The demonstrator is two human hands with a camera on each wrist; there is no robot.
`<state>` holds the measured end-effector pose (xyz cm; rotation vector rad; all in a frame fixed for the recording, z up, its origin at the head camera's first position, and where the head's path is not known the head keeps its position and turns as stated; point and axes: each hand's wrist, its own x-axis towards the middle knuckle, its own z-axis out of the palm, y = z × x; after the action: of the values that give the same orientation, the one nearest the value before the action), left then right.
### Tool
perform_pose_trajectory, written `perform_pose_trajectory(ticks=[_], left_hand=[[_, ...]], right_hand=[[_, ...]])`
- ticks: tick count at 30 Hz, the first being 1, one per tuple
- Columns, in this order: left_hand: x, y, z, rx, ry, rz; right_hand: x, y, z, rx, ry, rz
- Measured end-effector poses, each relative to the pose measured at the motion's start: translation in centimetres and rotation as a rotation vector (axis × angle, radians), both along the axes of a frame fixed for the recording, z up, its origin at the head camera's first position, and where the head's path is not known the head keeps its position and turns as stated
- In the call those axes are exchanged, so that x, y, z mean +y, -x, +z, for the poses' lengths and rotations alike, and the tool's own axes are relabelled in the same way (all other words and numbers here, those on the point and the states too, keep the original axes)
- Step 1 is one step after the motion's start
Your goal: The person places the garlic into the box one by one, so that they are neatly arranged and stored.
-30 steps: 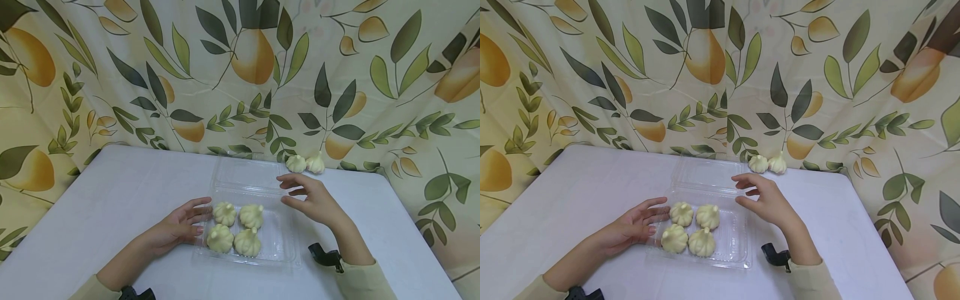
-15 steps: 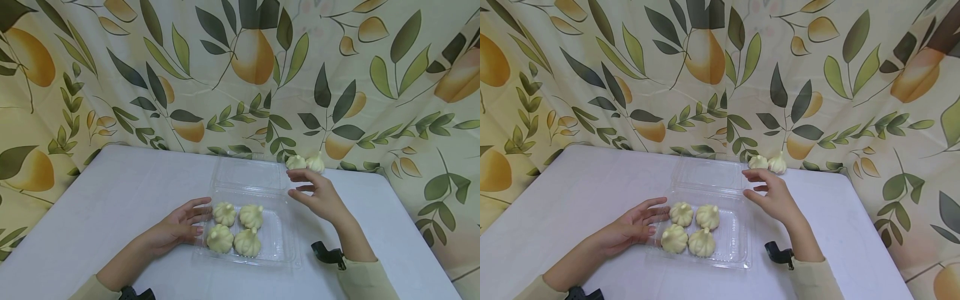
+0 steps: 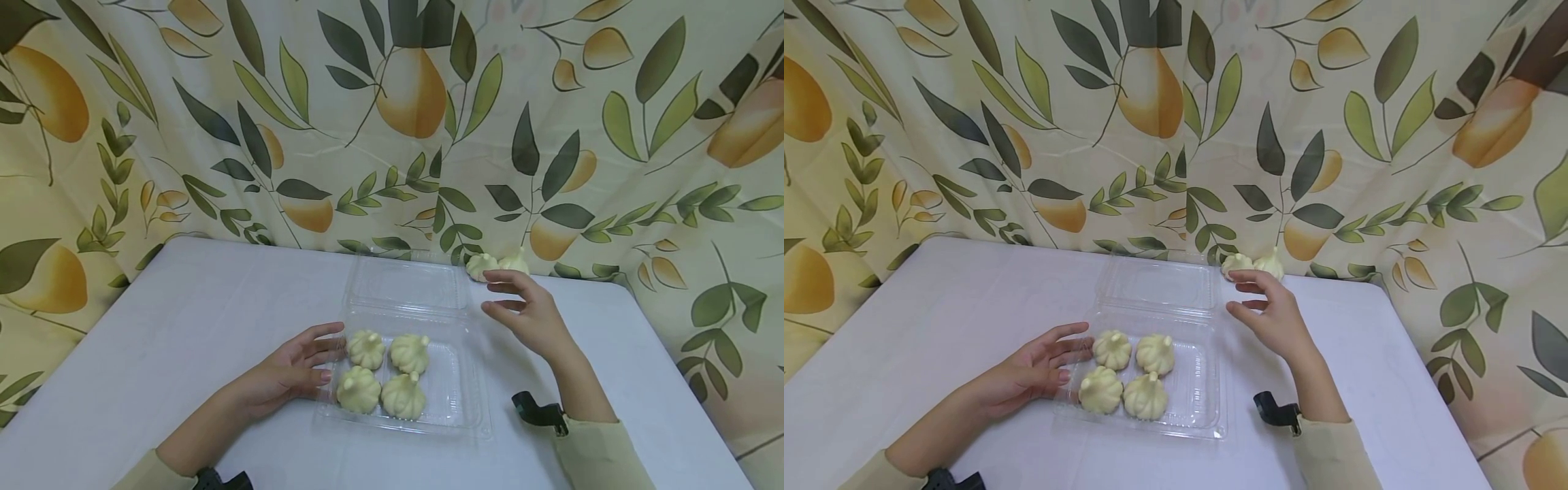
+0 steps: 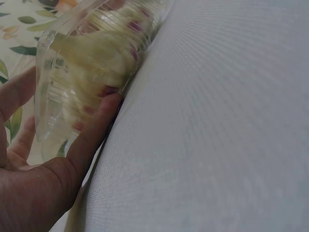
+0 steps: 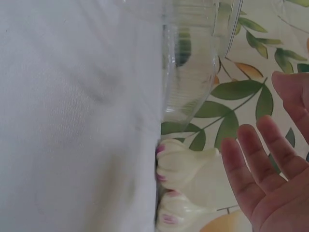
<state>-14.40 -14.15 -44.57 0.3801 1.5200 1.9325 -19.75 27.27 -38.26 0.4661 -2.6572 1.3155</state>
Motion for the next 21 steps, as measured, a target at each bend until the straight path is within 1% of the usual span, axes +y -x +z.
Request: perform_pose_trajectory(ticks=[6, 21], left_hand=[[0.0, 0.0, 0.0, 0.0, -0.016, -0.006], [-0.1, -0.1, 0.0, 0.003, -0.023, -0.008]], right_hand=[[0.5, 0.2, -0.3, -0.009, 0.042, -0.021], [1.4, 0.5, -0.9, -0.026, 0.072, -0.085]])
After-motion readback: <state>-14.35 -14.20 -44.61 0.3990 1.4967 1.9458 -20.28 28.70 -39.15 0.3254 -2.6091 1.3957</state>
